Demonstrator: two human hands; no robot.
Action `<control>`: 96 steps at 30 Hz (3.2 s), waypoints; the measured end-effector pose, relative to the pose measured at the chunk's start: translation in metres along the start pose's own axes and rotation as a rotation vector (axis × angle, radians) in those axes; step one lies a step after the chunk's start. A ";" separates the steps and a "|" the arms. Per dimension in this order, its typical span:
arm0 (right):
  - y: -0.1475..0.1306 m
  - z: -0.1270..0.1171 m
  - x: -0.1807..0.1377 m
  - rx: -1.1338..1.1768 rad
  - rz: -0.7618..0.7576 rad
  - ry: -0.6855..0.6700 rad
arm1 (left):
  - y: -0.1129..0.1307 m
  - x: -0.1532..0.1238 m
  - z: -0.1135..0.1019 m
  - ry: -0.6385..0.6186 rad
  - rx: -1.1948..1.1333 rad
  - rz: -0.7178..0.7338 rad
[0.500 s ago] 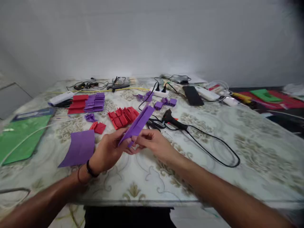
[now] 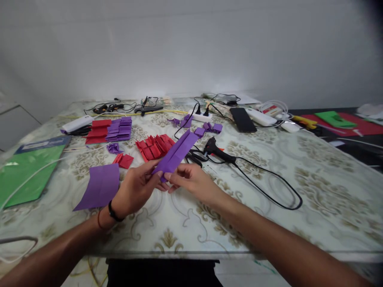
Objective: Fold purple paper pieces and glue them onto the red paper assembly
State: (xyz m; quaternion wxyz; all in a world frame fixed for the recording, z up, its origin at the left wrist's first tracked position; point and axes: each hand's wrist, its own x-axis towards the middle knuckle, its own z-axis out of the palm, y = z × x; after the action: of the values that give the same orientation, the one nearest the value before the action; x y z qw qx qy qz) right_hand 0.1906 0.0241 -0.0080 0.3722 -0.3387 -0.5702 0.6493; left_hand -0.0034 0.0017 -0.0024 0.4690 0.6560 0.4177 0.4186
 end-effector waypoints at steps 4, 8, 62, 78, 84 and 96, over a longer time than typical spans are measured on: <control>0.003 -0.002 0.000 -0.058 -0.005 -0.011 | -0.002 -0.001 -0.002 -0.002 0.118 0.063; 0.007 -0.002 0.002 -0.023 0.004 0.006 | 0.001 -0.002 -0.002 0.006 0.286 0.138; -0.002 -0.013 0.007 0.153 -0.060 0.300 | 0.017 -0.002 -0.004 -0.053 0.348 0.056; 0.002 -0.006 -0.002 -0.334 0.075 -0.092 | 0.020 0.006 -0.030 -0.074 0.147 -0.102; 0.000 -0.006 -0.003 -0.375 0.018 -0.063 | 0.019 0.007 -0.028 -0.022 0.237 -0.041; -0.005 -0.004 -0.006 -0.276 -0.007 -0.032 | 0.021 0.005 -0.023 -0.065 0.350 -0.089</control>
State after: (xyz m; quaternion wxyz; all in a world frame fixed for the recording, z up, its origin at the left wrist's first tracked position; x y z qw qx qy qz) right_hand 0.1977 0.0217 -0.0031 0.3152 -0.3741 -0.6612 0.5688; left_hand -0.0200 0.0082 0.0232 0.3791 0.7216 0.4974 0.2969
